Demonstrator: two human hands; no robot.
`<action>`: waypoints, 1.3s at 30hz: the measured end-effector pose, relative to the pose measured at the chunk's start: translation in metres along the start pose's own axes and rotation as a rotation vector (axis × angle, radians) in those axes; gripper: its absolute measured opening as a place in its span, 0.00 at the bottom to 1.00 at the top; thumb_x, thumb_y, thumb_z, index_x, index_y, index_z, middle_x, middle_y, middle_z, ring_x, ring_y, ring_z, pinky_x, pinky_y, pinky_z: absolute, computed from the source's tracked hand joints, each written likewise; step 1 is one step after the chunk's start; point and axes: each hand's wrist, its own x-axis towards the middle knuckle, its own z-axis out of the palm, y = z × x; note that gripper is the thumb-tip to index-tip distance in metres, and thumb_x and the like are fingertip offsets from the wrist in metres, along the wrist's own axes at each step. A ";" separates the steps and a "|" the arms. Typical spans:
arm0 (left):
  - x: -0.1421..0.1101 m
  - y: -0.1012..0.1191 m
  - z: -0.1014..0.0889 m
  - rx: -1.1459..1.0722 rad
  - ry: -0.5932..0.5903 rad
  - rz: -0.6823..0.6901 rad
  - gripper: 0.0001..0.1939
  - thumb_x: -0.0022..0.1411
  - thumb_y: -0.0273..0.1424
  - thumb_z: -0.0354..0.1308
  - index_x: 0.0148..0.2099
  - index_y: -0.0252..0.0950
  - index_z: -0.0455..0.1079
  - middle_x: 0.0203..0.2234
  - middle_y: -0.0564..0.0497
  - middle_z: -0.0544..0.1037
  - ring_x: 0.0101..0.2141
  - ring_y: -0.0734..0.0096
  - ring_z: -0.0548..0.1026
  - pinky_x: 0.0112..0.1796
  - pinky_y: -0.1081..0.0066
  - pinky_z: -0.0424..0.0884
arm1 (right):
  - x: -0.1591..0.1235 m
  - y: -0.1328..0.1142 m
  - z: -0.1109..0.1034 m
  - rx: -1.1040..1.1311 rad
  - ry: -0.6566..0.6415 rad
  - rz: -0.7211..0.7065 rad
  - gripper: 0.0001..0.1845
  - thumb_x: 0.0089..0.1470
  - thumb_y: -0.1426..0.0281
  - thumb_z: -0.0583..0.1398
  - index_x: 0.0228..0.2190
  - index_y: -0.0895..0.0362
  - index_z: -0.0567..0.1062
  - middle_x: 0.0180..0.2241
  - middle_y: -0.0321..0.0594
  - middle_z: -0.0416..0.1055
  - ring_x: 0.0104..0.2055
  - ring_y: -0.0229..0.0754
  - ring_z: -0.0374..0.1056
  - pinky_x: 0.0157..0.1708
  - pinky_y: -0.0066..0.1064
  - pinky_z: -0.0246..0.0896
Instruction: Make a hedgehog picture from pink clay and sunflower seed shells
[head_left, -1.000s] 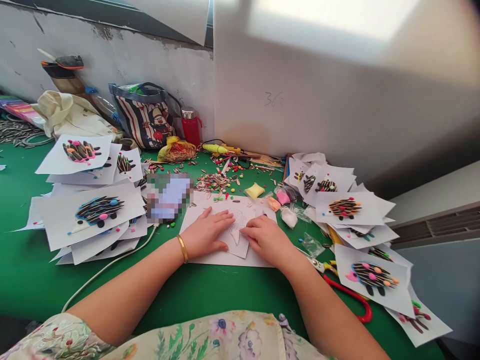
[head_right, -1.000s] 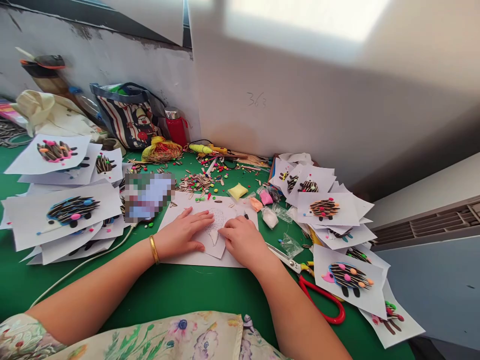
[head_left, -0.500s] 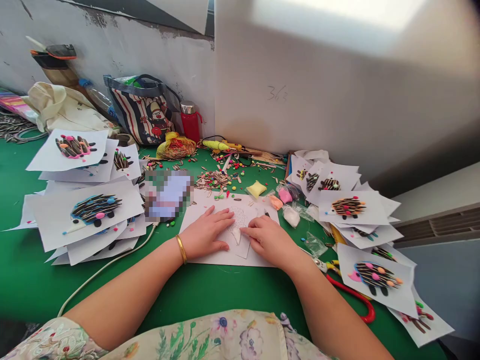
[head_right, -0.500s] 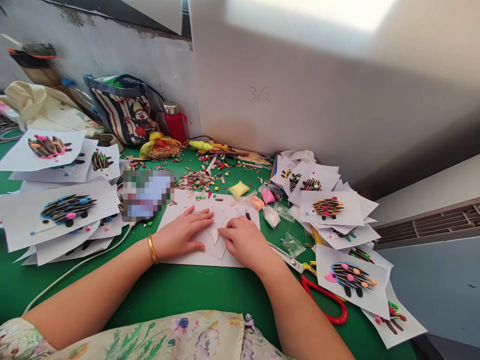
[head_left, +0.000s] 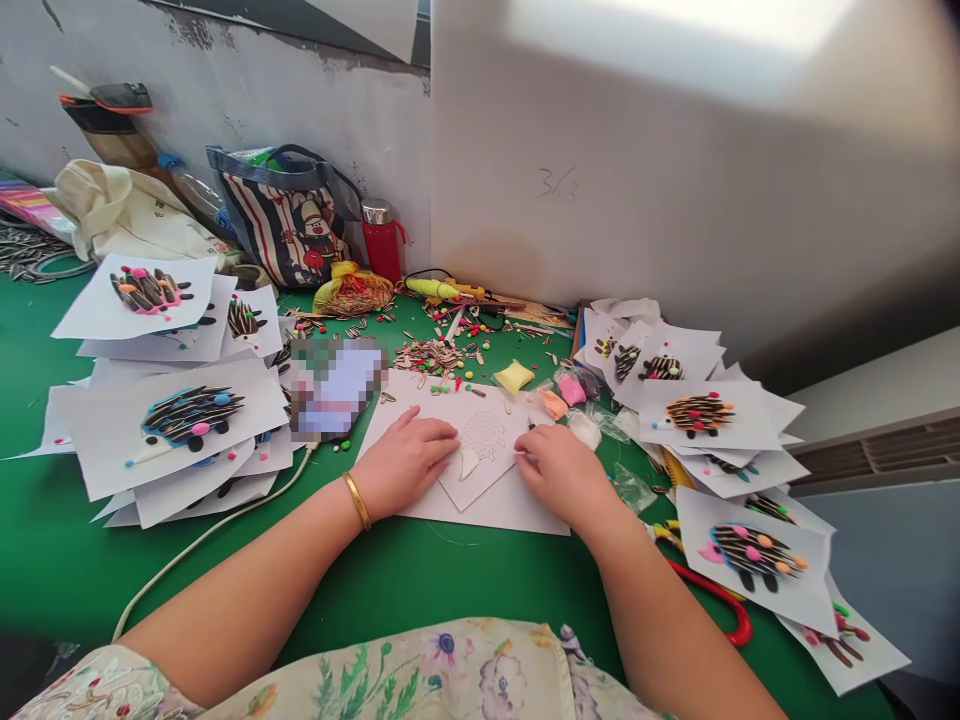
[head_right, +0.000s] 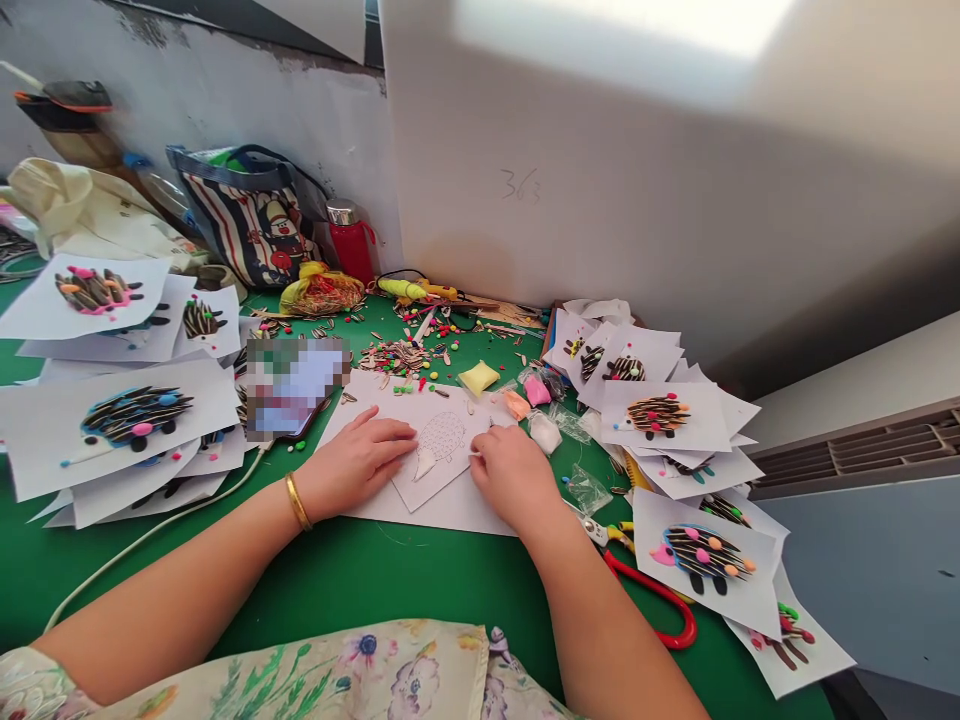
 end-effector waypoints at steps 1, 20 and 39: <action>0.000 0.001 0.001 -0.006 0.009 -0.002 0.15 0.64 0.33 0.55 0.52 0.42 0.73 0.50 0.46 0.75 0.52 0.61 0.72 0.62 0.44 0.48 | 0.000 0.003 0.000 -0.038 0.005 0.058 0.08 0.59 0.68 0.57 0.36 0.55 0.76 0.36 0.43 0.72 0.42 0.47 0.66 0.40 0.36 0.60; 0.001 0.004 0.004 -0.036 -0.026 0.036 0.29 0.54 0.42 0.66 0.56 0.39 0.69 0.55 0.41 0.72 0.57 0.54 0.68 0.63 0.44 0.42 | 0.003 0.026 -0.008 -0.042 -0.142 0.394 0.12 0.56 0.69 0.55 0.42 0.54 0.71 0.36 0.44 0.72 0.30 0.44 0.68 0.25 0.31 0.49; -0.001 0.000 0.000 0.025 -0.094 0.076 0.21 0.60 0.42 0.62 0.54 0.44 0.70 0.54 0.43 0.71 0.56 0.56 0.68 0.62 0.40 0.38 | 0.011 0.009 -0.002 -0.320 -0.096 0.370 0.10 0.57 0.70 0.55 0.36 0.59 0.75 0.40 0.47 0.72 0.38 0.46 0.69 0.30 0.31 0.55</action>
